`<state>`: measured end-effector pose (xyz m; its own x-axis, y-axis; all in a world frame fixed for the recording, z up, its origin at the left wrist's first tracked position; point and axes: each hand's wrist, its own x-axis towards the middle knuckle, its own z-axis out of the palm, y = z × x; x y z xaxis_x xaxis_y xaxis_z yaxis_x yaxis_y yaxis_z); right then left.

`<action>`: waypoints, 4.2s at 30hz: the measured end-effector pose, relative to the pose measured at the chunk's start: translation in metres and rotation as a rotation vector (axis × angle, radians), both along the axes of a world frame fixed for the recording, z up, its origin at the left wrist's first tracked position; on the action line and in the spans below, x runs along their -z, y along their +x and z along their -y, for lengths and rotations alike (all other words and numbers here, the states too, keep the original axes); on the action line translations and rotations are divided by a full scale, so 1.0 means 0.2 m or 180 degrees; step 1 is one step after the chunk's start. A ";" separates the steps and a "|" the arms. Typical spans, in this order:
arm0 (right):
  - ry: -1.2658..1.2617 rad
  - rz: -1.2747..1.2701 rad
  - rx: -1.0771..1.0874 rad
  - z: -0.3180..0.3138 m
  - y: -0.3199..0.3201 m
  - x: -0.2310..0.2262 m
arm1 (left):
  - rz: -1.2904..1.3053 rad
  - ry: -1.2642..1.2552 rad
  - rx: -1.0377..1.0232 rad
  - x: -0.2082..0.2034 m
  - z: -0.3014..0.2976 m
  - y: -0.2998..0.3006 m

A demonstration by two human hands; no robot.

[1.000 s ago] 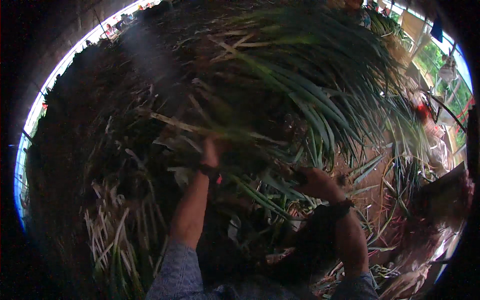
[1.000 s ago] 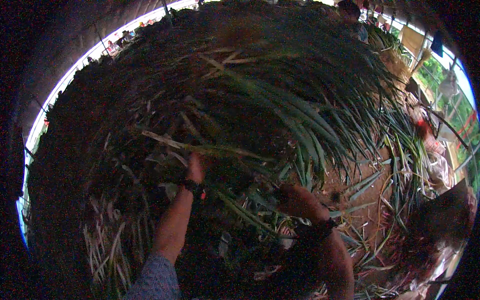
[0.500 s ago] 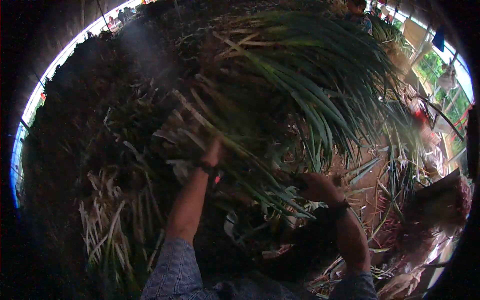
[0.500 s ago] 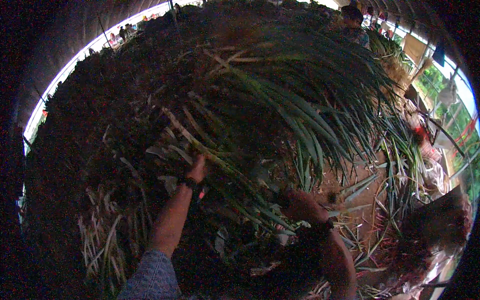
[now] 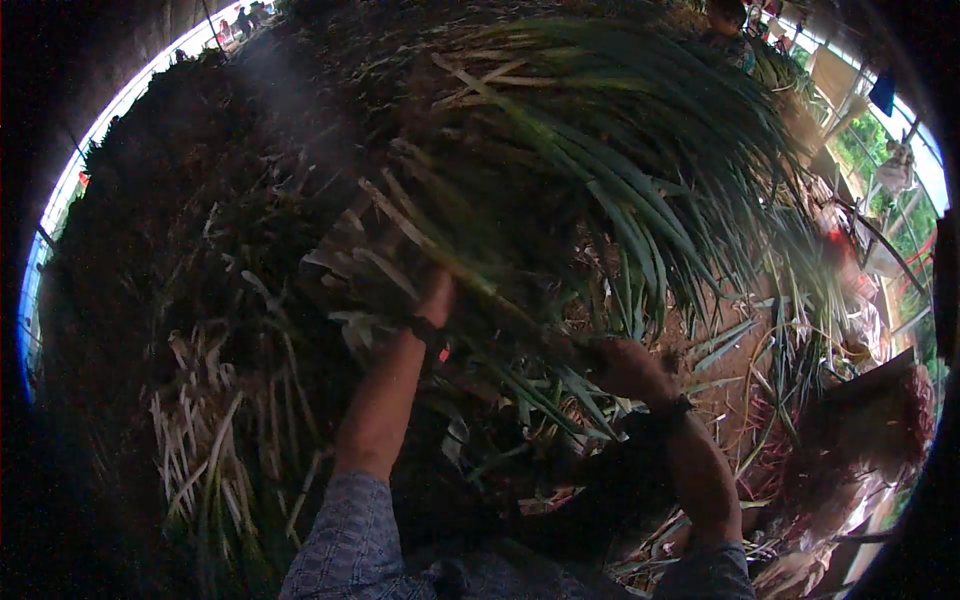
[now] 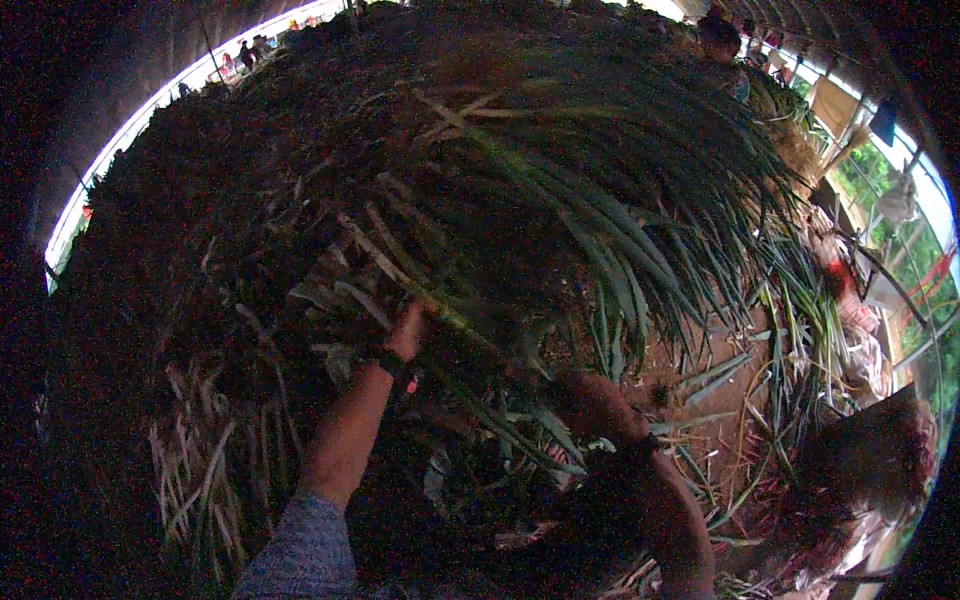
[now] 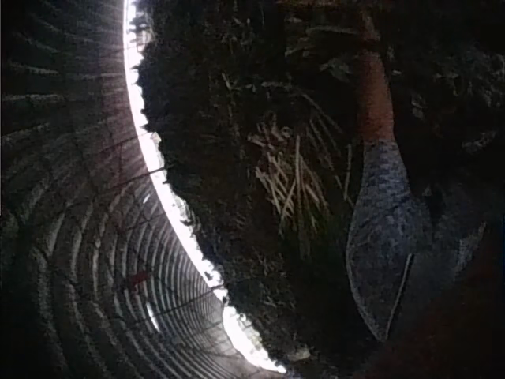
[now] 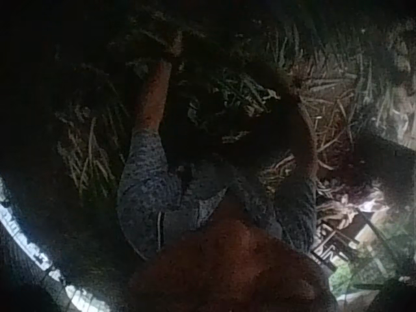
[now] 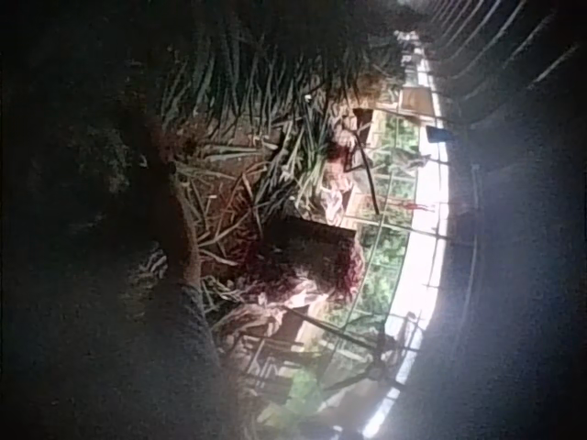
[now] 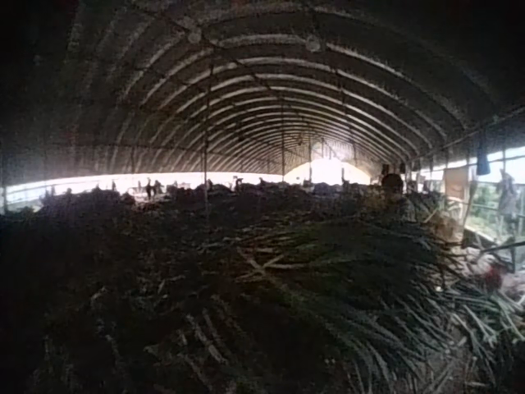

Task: Peeling and trimming green stalks, likely scallions or leeks, using a small knife in an agricultural setting.

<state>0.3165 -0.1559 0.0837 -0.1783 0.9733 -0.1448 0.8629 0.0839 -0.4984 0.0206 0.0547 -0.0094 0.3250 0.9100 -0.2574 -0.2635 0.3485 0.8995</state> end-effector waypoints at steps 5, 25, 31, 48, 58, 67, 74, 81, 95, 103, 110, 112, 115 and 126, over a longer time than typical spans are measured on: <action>0.0042 -0.0416 -0.0215 0.00 0.06 0.05 | 0.0535 -0.0398 0.0158 -0.09 0.04 0.04; -0.0004 -0.0418 -0.0072 -0.01 0.16 0.12 | -0.0068 -0.0082 0.0434 -0.11 0.22 0.22; -0.0212 -0.1741 -0.0067 -0.12 0.09 0.15 | -0.0029 -0.0149 0.0631 -0.04 0.19 0.12; -0.1571 -0.1536 0.0219 -0.13 0.17 0.08 | -0.1110 0.0423 0.0934 -0.21 0.33 0.12; -0.1115 -0.2070 0.0117 -0.07 0.17 0.11 | -0.0612 0.0296 0.1404 -0.12 0.27 0.16; -0.1388 -0.2194 0.0587 -0.06 0.05 -0.12 | -0.1356 0.0959 0.1592 -0.13 0.14 0.18; -0.0978 -0.2280 0.0541 -0.03 0.19 0.17 | -0.1667 0.2389 0.1654 0.26 -0.11 0.17; -0.0552 -0.1207 -0.0053 -0.08 0.18 0.15 | -0.3037 0.2482 0.1061 0.23 -0.23 0.08; 0.0534 -0.0532 -0.0477 -0.16 0.20 0.39 | -0.2937 0.1473 0.0261 0.25 -0.33 0.14; 0.0099 -0.0443 -0.0232 -0.21 -0.06 0.08 | -0.1742 0.1227 -0.0488 0.28 -0.32 -0.05; 0.0285 -0.0678 -0.0142 -0.19 0.01 0.11 | -0.1028 0.0675 -0.0002 0.13 -0.30 -0.02; 0.0146 -0.0714 -0.0010 -0.14 0.03 0.09 | -0.0729 0.0630 0.0180 -0.06 -0.19 0.03; 0.0104 -0.0546 -0.0124 -0.13 -0.03 0.00 | -0.1060 0.0832 -0.0042 -0.07 -0.20 -0.09; 0.0386 -0.0351 0.0185 -0.06 -0.09 -0.02 | -0.1117 0.2114 0.0195 -0.14 -0.20 -0.09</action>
<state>0.2976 -0.1447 0.0886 -0.1296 0.9915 -0.0083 0.8087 0.1008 -0.5795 0.0023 0.0937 0.0191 0.3801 0.8929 0.2415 0.0797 -0.2917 0.9532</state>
